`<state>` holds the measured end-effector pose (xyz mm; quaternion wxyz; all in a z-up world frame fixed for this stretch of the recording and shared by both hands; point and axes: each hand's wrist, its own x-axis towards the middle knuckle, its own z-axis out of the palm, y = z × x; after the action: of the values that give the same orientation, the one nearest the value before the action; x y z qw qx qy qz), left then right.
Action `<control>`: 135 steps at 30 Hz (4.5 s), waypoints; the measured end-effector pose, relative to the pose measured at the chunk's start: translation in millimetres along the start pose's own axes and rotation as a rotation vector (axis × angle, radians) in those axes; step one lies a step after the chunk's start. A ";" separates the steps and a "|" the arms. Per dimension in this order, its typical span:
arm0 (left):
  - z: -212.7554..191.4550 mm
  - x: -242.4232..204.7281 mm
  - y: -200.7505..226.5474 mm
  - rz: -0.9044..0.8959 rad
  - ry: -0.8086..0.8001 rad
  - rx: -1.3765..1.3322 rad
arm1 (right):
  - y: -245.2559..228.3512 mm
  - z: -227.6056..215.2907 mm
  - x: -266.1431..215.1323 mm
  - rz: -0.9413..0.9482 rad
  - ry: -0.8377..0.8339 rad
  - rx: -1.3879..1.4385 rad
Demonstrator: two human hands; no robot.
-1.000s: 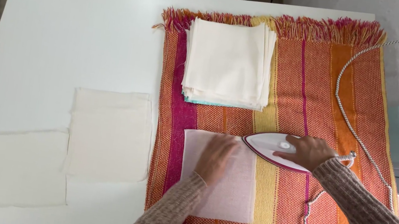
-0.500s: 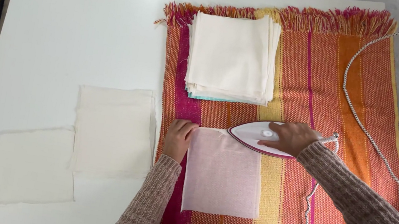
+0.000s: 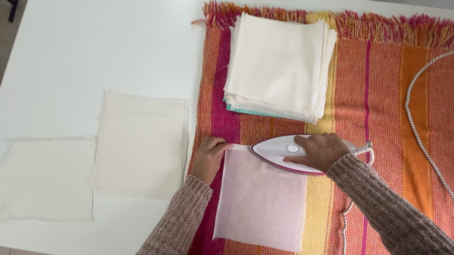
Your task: Ironing small rectangular pieces of white fabric on a table.
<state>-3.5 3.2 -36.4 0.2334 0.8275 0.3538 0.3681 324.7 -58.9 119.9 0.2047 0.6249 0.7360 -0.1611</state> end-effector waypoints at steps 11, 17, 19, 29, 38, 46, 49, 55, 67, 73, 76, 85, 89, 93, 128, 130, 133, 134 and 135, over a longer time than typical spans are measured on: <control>-19.4 5.6 24.5 -0.036 -0.070 0.149 | -26.6 -26.0 16.8 -0.094 -0.040 0.046; -24.2 -12.8 31.0 -0.100 -0.071 0.295 | -39.5 -15.4 34.8 -0.148 0.057 0.060; -14.0 -23.5 10.8 -0.107 -0.030 0.255 | -49.7 -17.5 40.4 -0.112 0.117 0.103; -56.5 -33.2 69.1 -0.256 0.168 -0.020 | -70.4 -8.2 73.9 -0.166 0.224 0.148; -64.2 -30.3 82.6 -0.254 0.191 -0.034 | -76.7 -3.4 80.1 -0.193 0.286 0.101; -62.9 -29.7 74.9 -0.298 0.180 -0.063 | -87.5 -11.0 85.0 -0.148 0.320 0.122; -61.3 -39.3 78.6 -0.329 0.152 -0.056 | -88.4 35.4 104.4 -0.104 0.479 0.048; -66.1 -33.4 82.0 -0.325 0.156 -0.092 | -90.8 32.5 100.4 -0.043 0.567 0.091; -45.6 -32.9 54.8 -0.089 -0.239 0.382 | -56.2 45.5 44.4 0.099 0.387 0.087; -47.3 -30.8 66.8 -0.080 -0.257 0.486 | -27.7 28.0 -16.0 0.159 0.232 0.112; -46.1 -31.1 67.2 -0.085 -0.240 0.501 | -3.2 39.9 -27.3 0.209 0.183 0.127; -47.4 -31.4 71.2 -0.120 -0.267 0.462 | 1.5 33.2 -55.4 0.217 0.240 0.065; -47.4 -30.5 68.2 -0.106 -0.253 0.486 | -5.3 24.8 -41.5 0.138 0.084 0.130; -50.1 -31.3 76.9 -0.129 -0.247 0.483 | -29.3 5.6 -21.5 0.147 0.097 0.150; -39.2 -29.1 61.2 -0.016 -0.323 0.427 | 55.1 103.0 -95.4 0.738 0.212 0.232; -33.8 -23.8 54.9 -0.032 -0.327 0.441 | 71.8 104.1 -104.4 0.767 0.235 0.290; -21.2 -11.7 34.2 -0.065 -0.337 0.424 | 97.4 106.0 -108.8 0.801 0.264 0.328; -15.4 -5.7 25.3 -0.086 -0.345 0.392 | 107.3 105.8 -108.3 0.803 0.267 0.306; -15.3 -1.7 23.0 -0.080 -0.343 0.392 | 99.7 108.8 -101.4 0.807 0.272 0.306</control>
<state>-6.6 -10.9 -12.8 0.1397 0.8925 0.4062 0.1376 447.6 -182.5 78.7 0.0578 0.9004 0.4214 -0.0917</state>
